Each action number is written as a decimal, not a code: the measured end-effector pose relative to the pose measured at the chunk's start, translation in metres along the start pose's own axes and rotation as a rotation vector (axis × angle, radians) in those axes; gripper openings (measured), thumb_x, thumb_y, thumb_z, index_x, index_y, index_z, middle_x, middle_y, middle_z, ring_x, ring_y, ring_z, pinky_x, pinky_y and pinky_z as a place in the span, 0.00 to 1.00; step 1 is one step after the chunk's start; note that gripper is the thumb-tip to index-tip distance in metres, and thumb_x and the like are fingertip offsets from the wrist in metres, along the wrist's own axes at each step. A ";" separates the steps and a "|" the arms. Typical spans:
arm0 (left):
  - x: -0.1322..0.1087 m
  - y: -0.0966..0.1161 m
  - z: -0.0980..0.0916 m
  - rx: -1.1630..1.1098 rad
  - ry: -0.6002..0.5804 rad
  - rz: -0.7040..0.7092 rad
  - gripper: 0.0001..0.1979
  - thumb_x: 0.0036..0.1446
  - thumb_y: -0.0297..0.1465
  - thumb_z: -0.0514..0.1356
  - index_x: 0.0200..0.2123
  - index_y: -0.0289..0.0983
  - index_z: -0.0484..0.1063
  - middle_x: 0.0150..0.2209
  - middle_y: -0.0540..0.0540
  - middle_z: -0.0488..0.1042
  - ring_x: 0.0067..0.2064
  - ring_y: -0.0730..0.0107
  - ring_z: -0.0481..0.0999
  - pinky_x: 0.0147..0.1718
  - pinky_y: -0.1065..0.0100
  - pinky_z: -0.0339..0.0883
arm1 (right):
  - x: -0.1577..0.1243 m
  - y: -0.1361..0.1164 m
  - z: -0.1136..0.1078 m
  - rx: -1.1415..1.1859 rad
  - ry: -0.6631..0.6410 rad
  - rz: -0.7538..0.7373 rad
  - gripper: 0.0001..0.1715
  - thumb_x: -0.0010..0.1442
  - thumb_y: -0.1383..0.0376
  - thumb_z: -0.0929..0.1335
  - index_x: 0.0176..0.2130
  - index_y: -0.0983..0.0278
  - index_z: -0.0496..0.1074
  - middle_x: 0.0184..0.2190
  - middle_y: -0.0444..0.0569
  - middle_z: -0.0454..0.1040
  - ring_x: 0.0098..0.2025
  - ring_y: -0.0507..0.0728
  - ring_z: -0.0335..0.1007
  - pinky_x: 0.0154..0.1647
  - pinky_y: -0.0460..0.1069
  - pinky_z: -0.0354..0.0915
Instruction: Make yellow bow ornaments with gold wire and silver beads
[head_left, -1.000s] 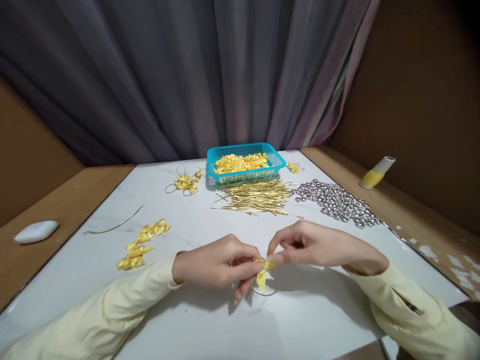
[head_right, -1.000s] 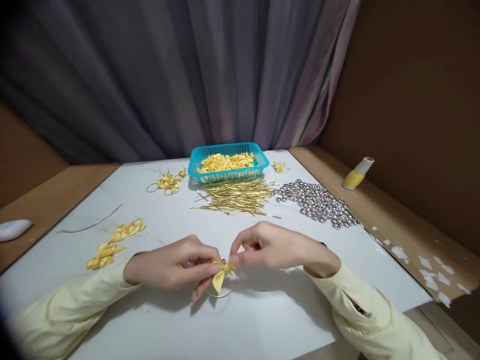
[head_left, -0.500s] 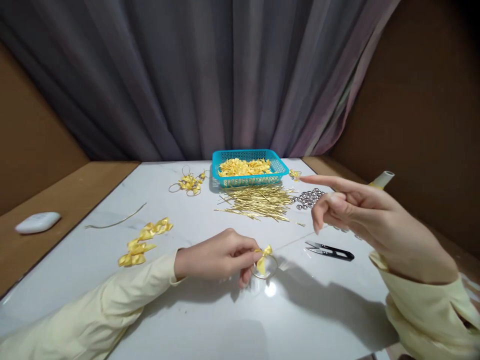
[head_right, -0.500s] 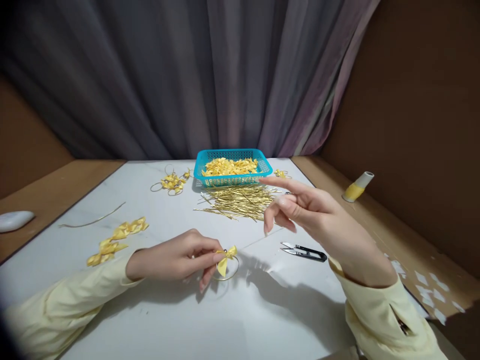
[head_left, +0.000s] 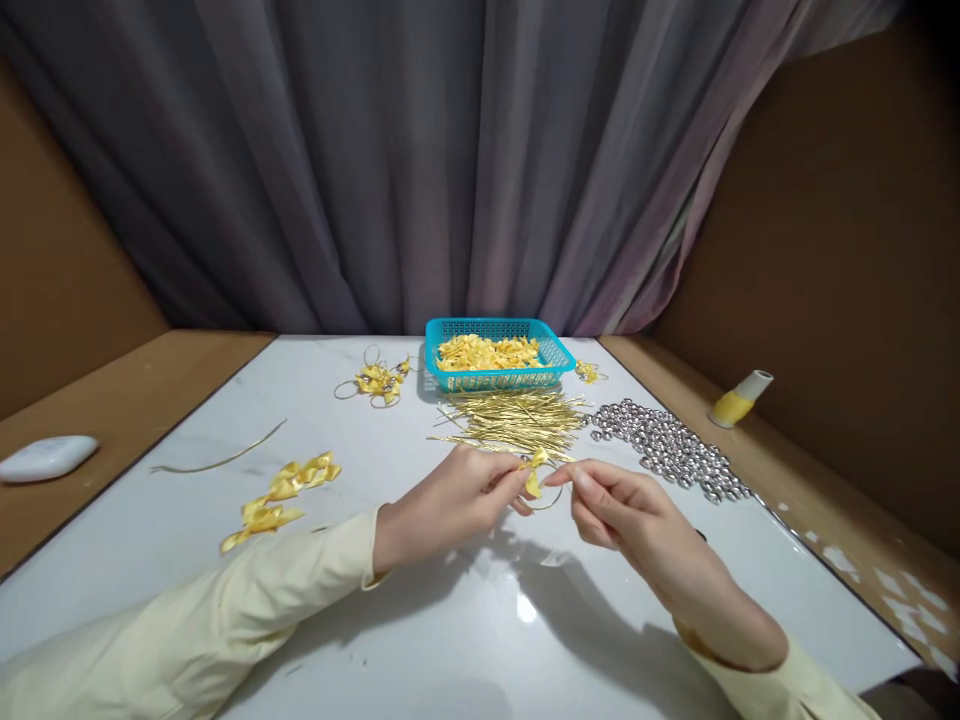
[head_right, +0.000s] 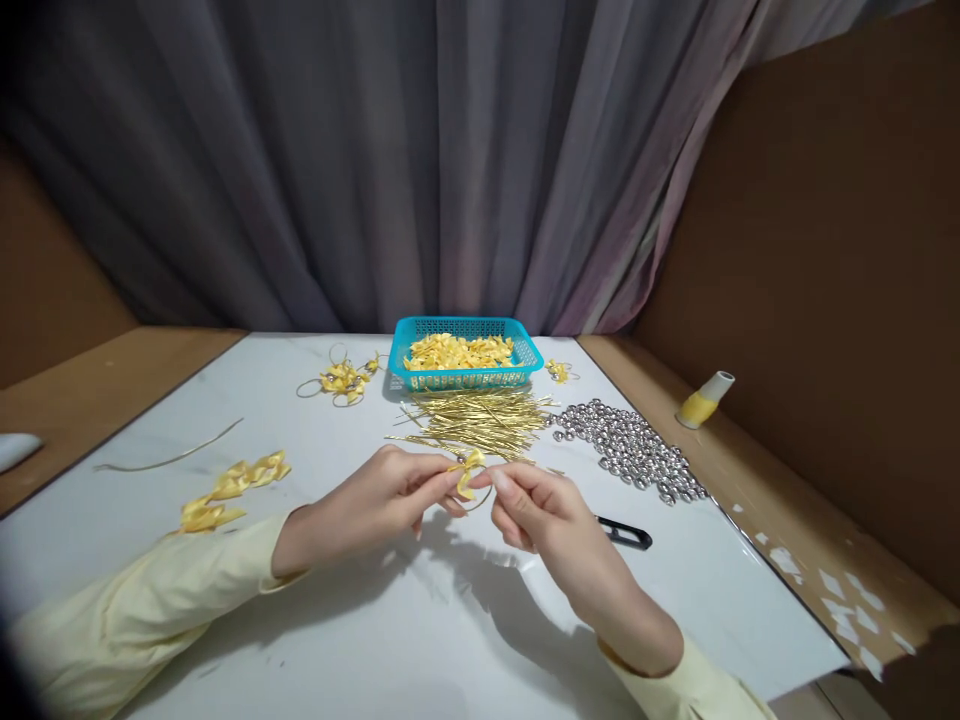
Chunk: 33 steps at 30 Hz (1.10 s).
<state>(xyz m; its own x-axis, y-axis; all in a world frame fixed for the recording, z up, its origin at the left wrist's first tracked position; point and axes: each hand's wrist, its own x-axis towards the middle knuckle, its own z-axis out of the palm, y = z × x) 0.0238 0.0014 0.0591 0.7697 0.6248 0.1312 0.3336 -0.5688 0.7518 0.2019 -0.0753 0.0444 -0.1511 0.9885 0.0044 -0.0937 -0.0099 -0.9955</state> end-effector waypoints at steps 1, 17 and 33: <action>0.001 -0.001 0.001 0.016 0.023 -0.007 0.15 0.59 0.30 0.49 0.24 0.33 0.69 0.23 0.48 0.73 0.25 0.76 0.71 0.20 0.77 0.59 | 0.000 0.001 0.001 0.021 -0.024 -0.001 0.14 0.60 0.56 0.62 0.39 0.65 0.64 0.17 0.38 0.56 0.18 0.47 0.45 0.21 0.45 0.44; -0.005 0.010 0.023 -0.344 0.194 -0.129 0.19 0.59 0.34 0.52 0.19 0.35 0.71 0.22 0.53 0.70 0.27 0.76 0.66 0.30 0.74 0.59 | -0.003 0.038 0.023 -0.641 0.286 -0.295 0.07 0.64 0.64 0.56 0.34 0.62 0.58 0.23 0.42 0.67 0.22 0.49 0.63 0.20 0.43 0.53; -0.004 0.004 0.028 -0.277 0.261 -0.218 0.18 0.57 0.38 0.53 0.19 0.35 0.71 0.19 0.53 0.66 0.25 0.76 0.63 0.28 0.74 0.58 | -0.003 0.039 0.024 -0.777 0.213 -0.360 0.07 0.63 0.68 0.55 0.33 0.63 0.57 0.20 0.41 0.62 0.18 0.49 0.56 0.21 0.44 0.51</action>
<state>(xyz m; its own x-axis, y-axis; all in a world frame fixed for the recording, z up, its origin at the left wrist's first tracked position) 0.0374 -0.0190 0.0433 0.5219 0.8490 0.0825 0.2875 -0.2661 0.9201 0.1755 -0.0819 0.0080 -0.0471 0.9197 0.3897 0.6069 0.3362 -0.7202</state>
